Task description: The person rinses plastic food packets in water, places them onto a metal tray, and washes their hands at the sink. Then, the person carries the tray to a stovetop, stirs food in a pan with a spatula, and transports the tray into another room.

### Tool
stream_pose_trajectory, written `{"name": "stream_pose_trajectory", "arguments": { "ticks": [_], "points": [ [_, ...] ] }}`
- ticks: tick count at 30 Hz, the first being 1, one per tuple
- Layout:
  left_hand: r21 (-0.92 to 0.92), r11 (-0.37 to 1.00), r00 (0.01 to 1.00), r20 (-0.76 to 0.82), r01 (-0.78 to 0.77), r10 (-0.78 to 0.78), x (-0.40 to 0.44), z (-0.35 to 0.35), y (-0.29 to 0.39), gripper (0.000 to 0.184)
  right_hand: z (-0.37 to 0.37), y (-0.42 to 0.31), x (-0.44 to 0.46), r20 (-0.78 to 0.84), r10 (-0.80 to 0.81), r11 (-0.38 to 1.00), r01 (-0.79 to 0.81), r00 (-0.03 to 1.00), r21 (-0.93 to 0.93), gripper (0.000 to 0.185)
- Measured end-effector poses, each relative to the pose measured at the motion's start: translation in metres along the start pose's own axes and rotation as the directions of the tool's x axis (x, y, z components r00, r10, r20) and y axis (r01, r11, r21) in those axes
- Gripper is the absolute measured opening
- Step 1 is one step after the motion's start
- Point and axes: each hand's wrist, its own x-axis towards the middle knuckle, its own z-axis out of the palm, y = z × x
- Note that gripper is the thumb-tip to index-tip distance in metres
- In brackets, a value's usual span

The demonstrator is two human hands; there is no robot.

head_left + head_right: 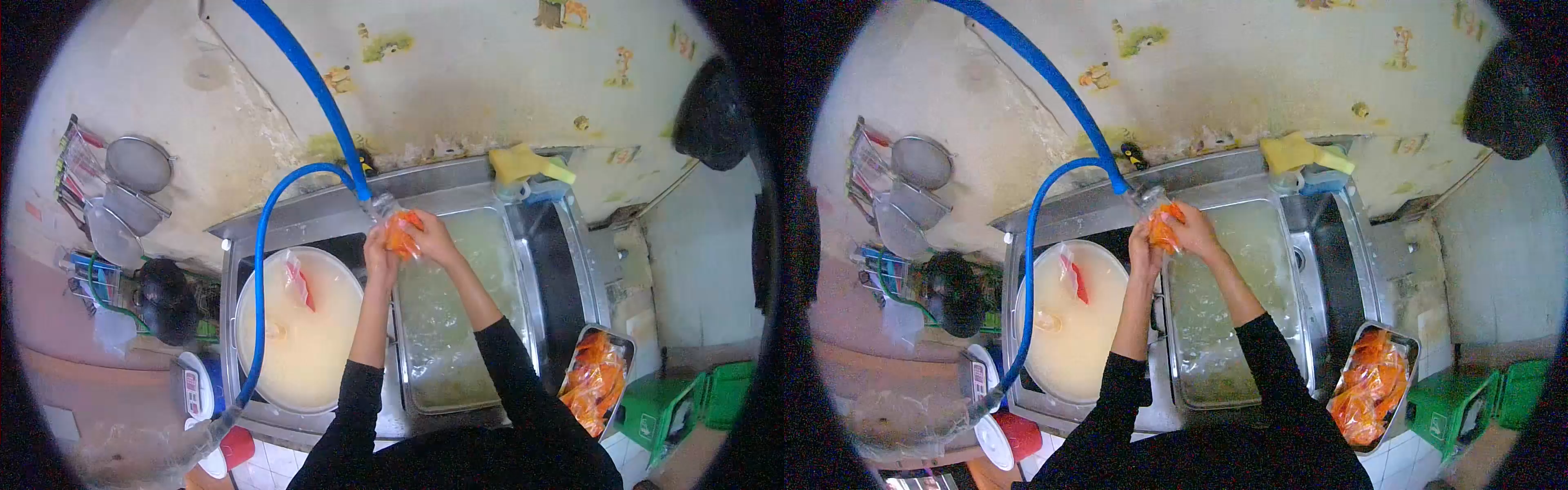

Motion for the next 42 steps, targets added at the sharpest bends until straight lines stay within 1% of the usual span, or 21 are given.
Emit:
{"name": "stream_pose_trajectory", "arguments": {
  "ticks": [1, 3, 5, 11, 13, 15, 17, 19, 25, 26, 28, 29, 30, 31, 32, 34, 35, 37, 39, 41, 42],
  "points": [
    [-0.139, 0.99, 0.998, 0.039, -0.036, 0.042, -0.004, 0.006, 0.004, 0.03, 0.003, -0.003, -0.001, -0.006, 0.005, 1.0, -0.005, 1.0, 0.003, 0.027],
    [-0.212, 0.977, 0.989, 0.141, -0.013, 0.043, -0.001, -0.004, 0.0, 0.033, 0.008, -0.007, -0.002, -0.015, -0.33, 0.944, 0.33, 0.944, -0.012, 0.03],
    [-0.35, 0.936, 0.995, 0.071, -0.044, 0.073, -0.002, -0.012, -0.007, 0.036, 0.019, -0.003, -0.002, 0.007, -0.313, 0.948, 0.312, 0.95, 0.058, 0.034],
    [-0.298, 0.955, 1.0, 0.007, -0.002, 0.004, -0.011, -0.005, -0.013, 0.038, 0.035, -0.011, 0.004, -0.02, -0.142, 0.989, 0.141, 0.99, -0.038, 0.027],
    [-0.559, 0.81, 0.967, 0.253, 0.176, -0.036, -0.02, 0.008, -0.005, 0.039, 0.037, -0.037, -0.001, -0.107, -0.147, 0.977, 0.127, 0.983, -0.172, 0.026],
    [-0.504, 0.837, 0.977, 0.138, 0.212, -0.164, -0.029, 0.009, -0.002, 0.046, 0.046, -0.05, -0.003, -0.201, -0.152, 0.951, 0.088, 0.968, -0.295, 0.025],
    [-0.506, 0.862, 0.99, -0.109, 0.021, -0.088, -0.011, -0.019, -0.008, 0.052, 0.061, -0.041, -0.003, -0.191, -0.267, 0.817, 0.116, 0.945, -0.564, 0.027],
    [-0.44, 0.898, 0.998, -0.037, 0.021, -0.042, -0.007, -0.039, -0.002, 0.05, 0.073, -0.028, -0.001, -0.11, -0.2, 0.84, 0.113, 0.974, -0.531, 0.029],
    [-0.686, 0.65, 0.934, 0.34, 0.327, -0.111, 0.013, -0.086, -0.002, 0.044, 0.074, -0.012, -0.007, -0.027, -0.43, 0.882, 0.413, 0.902, -0.227, 0.033],
    [-0.405, 0.896, 0.981, 0.134, 0.184, -0.141, 0.013, -0.086, 0.0, 0.035, 0.063, -0.012, -0.005, -0.043, -0.421, 0.886, 0.4, 0.906, -0.235, 0.033],
    [-0.387, 0.897, 0.975, 0.13, 0.215, -0.177, 0.021, -0.085, 0.004, 0.035, 0.047, -0.003, 0.0, 0.149, -0.381, 0.922, 0.364, 0.912, 0.128, 0.031],
    [-0.375, 0.899, 0.973, 0.113, 0.228, -0.2, 0.021, -0.084, 0.002, 0.035, 0.042, 0.004, -0.005, 0.142, -0.372, 0.926, 0.357, 0.917, 0.122, 0.031],
    [-0.219, 0.972, 0.992, -0.071, 0.083, -0.101, 0.014, -0.071, -0.002, 0.03, 0.039, 0.023, -0.009, 0.178, -0.164, 0.972, 0.128, 0.97, 0.198, 0.029],
    [-0.219, 0.971, 0.992, -0.057, 0.098, -0.113, 0.017, -0.066, -0.007, 0.03, 0.023, 0.015, -0.017, 0.223, 0.042, 0.96, -0.101, 0.974, 0.263, 0.027],
    [-0.086, 0.979, 0.977, -0.096, 0.184, -0.192, 0.018, -0.063, -0.012, 0.029, 0.007, 0.009, -0.034, 0.067, -0.096, 0.989, 0.103, 0.993, -0.105, 0.025],
    [0.051, 0.958, 0.951, -0.146, 0.281, -0.271, 0.019, -0.053, -0.02, 0.028, -0.007, 0.021, -0.043, -0.008, -0.108, 0.994, 0.108, 0.994, -0.005, 0.024],
    [0.291, 0.939, 0.983, -0.085, 0.181, -0.163, 0.018, -0.045, -0.032, 0.032, -0.01, 0.031, -0.052, -0.059, -0.11, 0.988, 0.116, 0.992, 0.098, 0.023],
    [0.692, 0.72, 0.996, 0.092, -0.06, -0.005, 0.014, -0.032, -0.054, 0.042, -0.034, 0.038, -0.066, -0.102, -0.146, 0.963, 0.117, 0.984, -0.243, 0.021],
    [0.885, 0.271, 0.924, 0.376, -0.379, 0.066, 0.015, -0.032, -0.068, 0.054, -0.076, -0.006, -0.085, 0.055, 0.256, 0.964, -0.25, 0.965, -0.093, 0.02],
    [0.839, 0.015, 0.839, 0.542, -0.543, 0.037, 0.012, -0.026, -0.083, 0.062, -0.102, 0.018, -0.098, -0.101, -0.143, 0.93, 0.098, 0.985, -0.353, 0.021],
    [0.875, -0.015, 0.867, 0.476, -0.483, -0.149, 0.009, -0.018, -0.081, 0.066, -0.12, 0.0, -0.117, -0.095, -0.148, 0.928, 0.105, 0.984, -0.359, 0.021]
  ]
}}
